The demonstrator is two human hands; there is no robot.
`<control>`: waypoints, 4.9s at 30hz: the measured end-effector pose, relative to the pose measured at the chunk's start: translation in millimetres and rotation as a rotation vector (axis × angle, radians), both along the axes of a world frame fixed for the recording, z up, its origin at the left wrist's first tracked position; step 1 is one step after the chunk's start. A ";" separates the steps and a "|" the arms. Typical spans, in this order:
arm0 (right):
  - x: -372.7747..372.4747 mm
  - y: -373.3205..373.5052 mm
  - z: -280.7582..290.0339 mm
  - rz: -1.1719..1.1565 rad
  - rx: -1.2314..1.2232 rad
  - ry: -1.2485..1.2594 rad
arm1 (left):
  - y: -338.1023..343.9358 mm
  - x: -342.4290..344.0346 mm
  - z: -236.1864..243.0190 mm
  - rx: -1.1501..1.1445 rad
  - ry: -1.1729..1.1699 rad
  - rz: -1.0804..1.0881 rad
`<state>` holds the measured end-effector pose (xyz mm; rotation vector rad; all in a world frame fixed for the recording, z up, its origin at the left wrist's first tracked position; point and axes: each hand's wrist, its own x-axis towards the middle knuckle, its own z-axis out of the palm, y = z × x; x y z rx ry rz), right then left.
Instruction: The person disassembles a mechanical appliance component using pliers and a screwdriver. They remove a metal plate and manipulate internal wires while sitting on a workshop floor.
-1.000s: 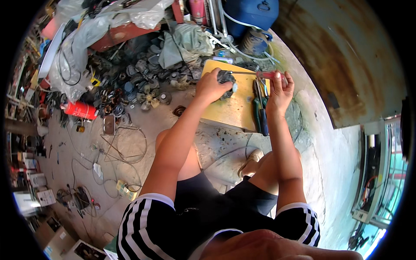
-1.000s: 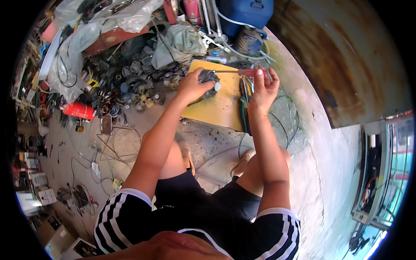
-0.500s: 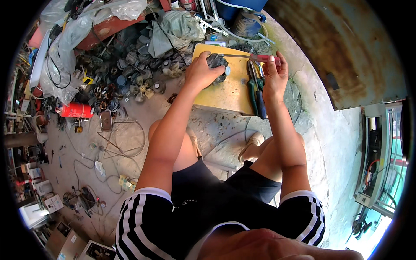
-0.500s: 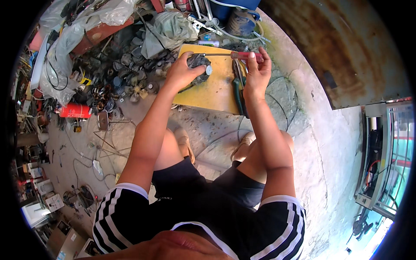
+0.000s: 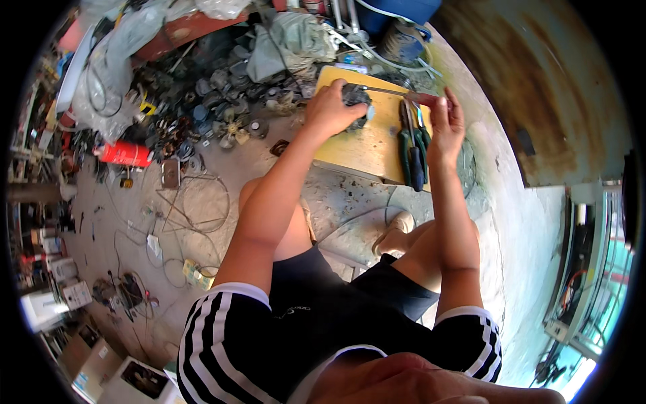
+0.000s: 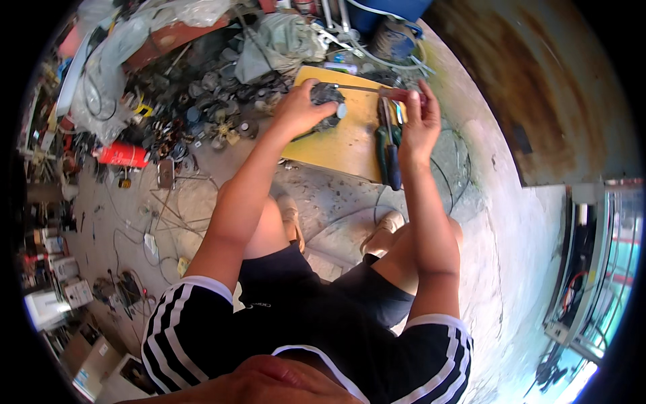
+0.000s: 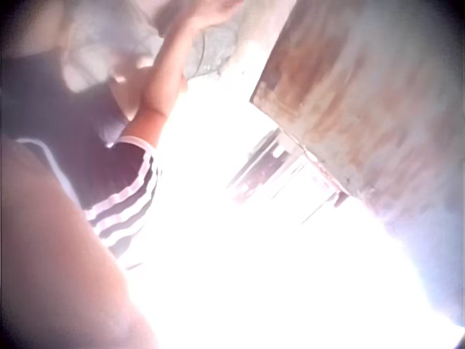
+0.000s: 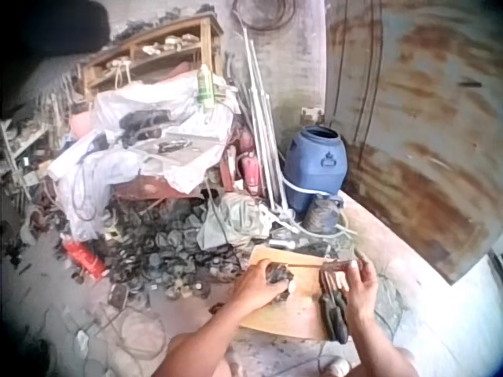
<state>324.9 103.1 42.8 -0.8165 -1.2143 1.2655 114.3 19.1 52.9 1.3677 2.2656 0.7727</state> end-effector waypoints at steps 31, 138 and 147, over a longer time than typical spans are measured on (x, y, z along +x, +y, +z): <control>-4.8 -9.0 13.0 -0.092 -0.130 -0.024 | 0.1 6.8 -7.8 0.043 -0.057 0.031; 45.2 15.4 30.7 0.186 0.086 -0.853 | 0.5 9.3 -16.2 0.094 0.005 -0.019; 41.9 2.4 58.2 0.262 -0.133 -0.738 | -1.2 17.7 -4.6 0.020 0.036 0.028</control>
